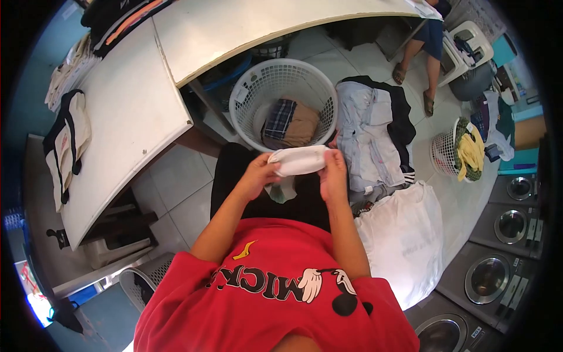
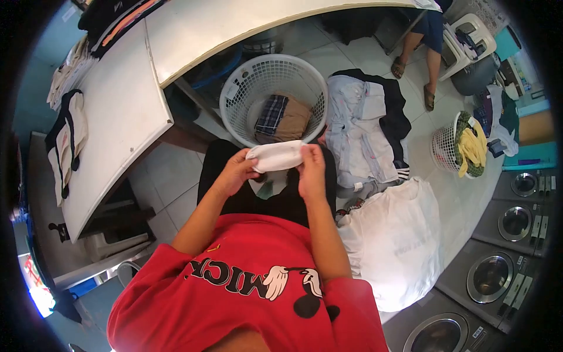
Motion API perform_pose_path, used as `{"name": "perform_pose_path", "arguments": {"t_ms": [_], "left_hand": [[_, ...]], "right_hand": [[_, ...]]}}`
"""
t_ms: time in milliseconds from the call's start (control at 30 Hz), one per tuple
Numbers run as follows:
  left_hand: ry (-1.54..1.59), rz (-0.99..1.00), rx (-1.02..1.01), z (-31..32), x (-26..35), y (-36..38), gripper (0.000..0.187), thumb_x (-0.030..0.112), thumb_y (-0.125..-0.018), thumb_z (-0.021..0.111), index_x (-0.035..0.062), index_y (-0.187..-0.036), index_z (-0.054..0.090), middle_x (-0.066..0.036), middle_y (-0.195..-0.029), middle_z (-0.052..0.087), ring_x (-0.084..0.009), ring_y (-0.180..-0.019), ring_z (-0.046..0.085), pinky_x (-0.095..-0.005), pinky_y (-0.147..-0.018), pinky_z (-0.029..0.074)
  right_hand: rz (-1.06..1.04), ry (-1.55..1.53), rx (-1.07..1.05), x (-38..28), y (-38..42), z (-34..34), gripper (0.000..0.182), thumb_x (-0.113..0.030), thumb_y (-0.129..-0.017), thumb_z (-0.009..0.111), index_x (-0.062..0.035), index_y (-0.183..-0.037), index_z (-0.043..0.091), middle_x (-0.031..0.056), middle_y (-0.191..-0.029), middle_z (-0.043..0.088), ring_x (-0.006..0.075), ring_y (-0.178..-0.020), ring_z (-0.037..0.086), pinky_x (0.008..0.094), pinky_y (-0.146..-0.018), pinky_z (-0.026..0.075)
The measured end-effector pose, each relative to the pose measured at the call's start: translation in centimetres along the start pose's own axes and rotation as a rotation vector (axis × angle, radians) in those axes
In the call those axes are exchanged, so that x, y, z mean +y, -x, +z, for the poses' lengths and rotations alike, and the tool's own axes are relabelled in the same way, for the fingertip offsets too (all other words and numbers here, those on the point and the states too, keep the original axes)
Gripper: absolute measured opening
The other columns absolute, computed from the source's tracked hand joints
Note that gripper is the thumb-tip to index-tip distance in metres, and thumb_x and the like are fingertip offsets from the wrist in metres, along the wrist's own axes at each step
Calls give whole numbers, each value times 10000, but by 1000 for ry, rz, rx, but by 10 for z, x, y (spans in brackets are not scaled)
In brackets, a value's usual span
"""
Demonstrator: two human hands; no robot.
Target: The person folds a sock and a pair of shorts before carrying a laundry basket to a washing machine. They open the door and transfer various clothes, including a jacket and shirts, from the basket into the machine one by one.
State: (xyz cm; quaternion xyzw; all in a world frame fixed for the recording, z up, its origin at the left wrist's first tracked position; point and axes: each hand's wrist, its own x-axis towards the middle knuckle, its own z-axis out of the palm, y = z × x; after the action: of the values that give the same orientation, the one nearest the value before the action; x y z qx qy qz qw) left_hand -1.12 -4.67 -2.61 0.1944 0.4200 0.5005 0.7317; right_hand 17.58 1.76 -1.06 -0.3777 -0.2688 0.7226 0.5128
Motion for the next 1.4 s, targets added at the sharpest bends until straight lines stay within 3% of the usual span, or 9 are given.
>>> {"name": "perform_pose_path", "arguments": {"t_ms": [133, 400, 533, 633, 900, 1067, 1200, 1300, 1400], "left_hand": [[-75, 89, 186, -1, -1, 6, 178, 157, -816, 541, 105, -973, 474, 16, -873, 560, -77, -756, 532, -227, -642, 412], [-492, 413, 527, 8, -9, -9, 230, 193, -779, 594, 55, -926, 483, -48, -802, 544, -117, -702, 534, -263, -645, 447], [-405, 589, 316, -4, -20, -5, 152, 187, -808, 572, 59, -877, 528, -8, -782, 544, -96, -698, 516, -239, -621, 434], [-298, 404, 174, -8, -10, 8, 135, 157, -821, 552, 54, -908, 537, -5, -840, 557, -74, -745, 520, -226, -614, 431], [-452, 351, 124, -3, -14, 5, 103, 104, -807, 521, 48, -883, 481, -9, -838, 520, -90, -776, 498, -249, -709, 440], [460, 343, -104, 13, 13, 14, 205, 15, -741, 483, 112, -906, 410, -30, -900, 515, -144, -864, 522, -285, -755, 438], [539, 426, -46, 9, 29, 17, 354, -28, -717, 449, 124, -1031, 384, -52, -959, 521, -174, -895, 525, -301, -783, 433], [415, 399, -42, 12, 38, 24, 481, 56, -771, 519, 111, -1208, 324, -58, -969, 531, -137, -899, 523, -256, -762, 420], [8, 280, -77, 10, 37, 29, 483, 148, -807, 562, 74, -1238, 358, -36, -918, 545, -74, -827, 511, -196, -726, 388]], "right_hand": [[27, -33, -79, -13, 1, 5, 121, -220, -880, 475, -101, -864, 491, 5, -859, 571, 108, -801, 540, 273, -705, 432], [79, 84, -171, -6, 9, 30, 186, -219, -892, 415, -55, -942, 485, 83, -1003, 543, 202, -927, 526, 340, -805, 421], [118, 19, -184, -6, 10, 11, 263, -256, -885, 430, -42, -1033, 474, 104, -1072, 526, 227, -1013, 505, 366, -853, 414], [173, 0, -179, -3, -3, -6, 324, -289, -879, 451, -29, -1071, 466, 117, -1100, 519, 228, -1021, 504, 367, -863, 414], [227, 60, -201, 4, -7, -19, 281, -233, -865, 492, -35, -1062, 464, 102, -1069, 536, 218, -984, 527, 348, -829, 437], [346, -30, -175, 17, -14, -40, 228, -218, -863, 500, -80, -1042, 470, 66, -1046, 548, 151, -886, 530, 249, -590, 448], [332, 79, -40, 20, -3, -23, 185, -223, -865, 499, -90, -991, 476, 42, -935, 562, 92, -688, 516, 192, -419, 362], [279, 132, -99, 23, -3, -17, 142, -230, -872, 492, -91, -887, 466, 11, -737, 515, 43, -404, 354, 155, -301, 241], [212, 192, 36, 17, -1, 6, 99, -201, -882, 470, -102, -887, 470, 33, -782, 567, 86, -486, 498, 156, -340, 313]]}}
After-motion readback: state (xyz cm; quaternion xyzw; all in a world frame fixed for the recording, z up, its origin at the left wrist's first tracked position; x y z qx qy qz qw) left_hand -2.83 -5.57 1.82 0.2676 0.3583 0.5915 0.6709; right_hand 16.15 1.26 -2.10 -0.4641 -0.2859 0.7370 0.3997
